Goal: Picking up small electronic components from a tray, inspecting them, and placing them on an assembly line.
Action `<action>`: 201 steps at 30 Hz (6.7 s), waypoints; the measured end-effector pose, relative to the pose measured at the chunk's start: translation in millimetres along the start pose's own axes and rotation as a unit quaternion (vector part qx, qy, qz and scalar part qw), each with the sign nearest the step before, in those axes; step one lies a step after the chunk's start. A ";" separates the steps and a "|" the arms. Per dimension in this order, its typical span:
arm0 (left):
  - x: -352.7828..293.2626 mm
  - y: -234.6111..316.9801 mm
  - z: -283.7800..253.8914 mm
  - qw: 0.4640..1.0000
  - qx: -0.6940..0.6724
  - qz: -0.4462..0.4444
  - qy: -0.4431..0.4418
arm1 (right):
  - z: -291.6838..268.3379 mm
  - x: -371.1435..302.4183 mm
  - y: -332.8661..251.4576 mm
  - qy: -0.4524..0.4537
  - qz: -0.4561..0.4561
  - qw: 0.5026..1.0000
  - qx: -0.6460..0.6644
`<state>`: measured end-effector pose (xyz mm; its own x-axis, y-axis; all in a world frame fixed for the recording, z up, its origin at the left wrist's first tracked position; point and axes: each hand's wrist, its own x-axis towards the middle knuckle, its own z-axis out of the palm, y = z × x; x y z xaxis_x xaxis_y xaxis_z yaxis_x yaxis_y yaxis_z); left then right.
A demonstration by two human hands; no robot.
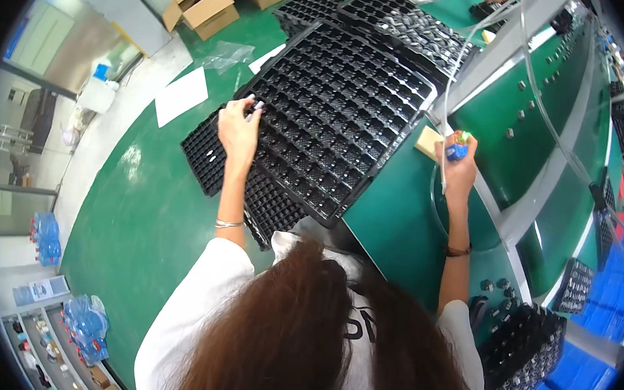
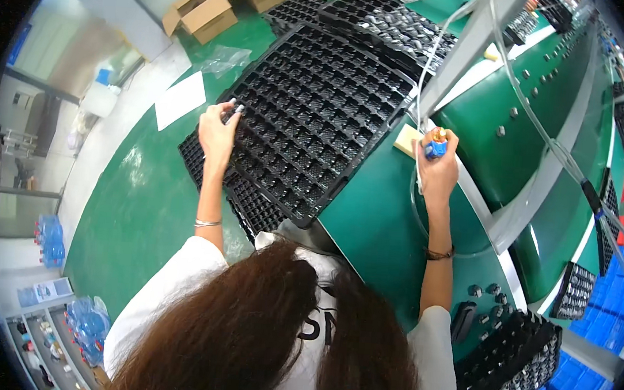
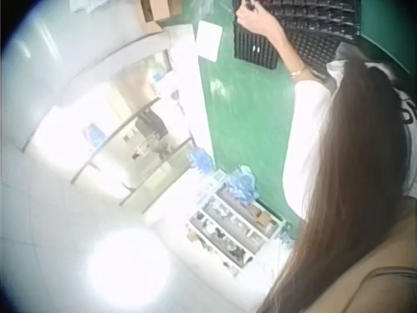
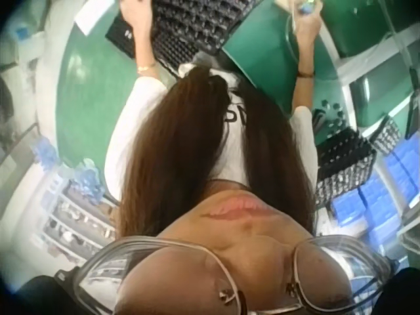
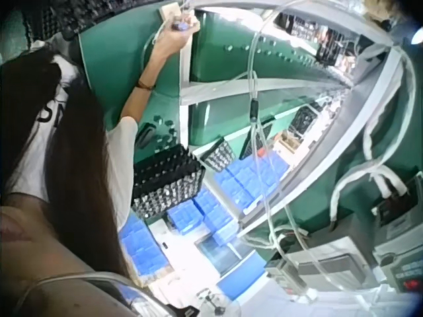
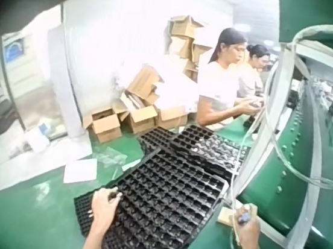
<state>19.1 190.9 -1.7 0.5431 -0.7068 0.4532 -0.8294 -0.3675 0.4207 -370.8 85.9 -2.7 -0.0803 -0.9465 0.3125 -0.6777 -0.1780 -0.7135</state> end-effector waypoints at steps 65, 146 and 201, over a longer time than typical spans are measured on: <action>-104.2 217.1 35.7 0.583 -0.663 -0.227 -0.411 | -8.8 -40.2 -26.4 -0.152 0.147 0.844 0.492; -79.4 208.0 49.1 0.525 -0.683 -0.259 -0.436 | -38.9 89.7 87.6 0.081 0.059 0.941 0.323; 9.1 57.5 10.1 0.572 -0.726 -0.302 -0.233 | -65.7 -3.1 51.0 -0.060 0.138 0.912 0.382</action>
<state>-24.9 157.2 18.7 0.2991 -0.9245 -0.2362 0.6587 0.0209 0.7521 -453.1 97.4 1.2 -0.0592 -0.9981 0.0171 0.0658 -0.0210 -0.9976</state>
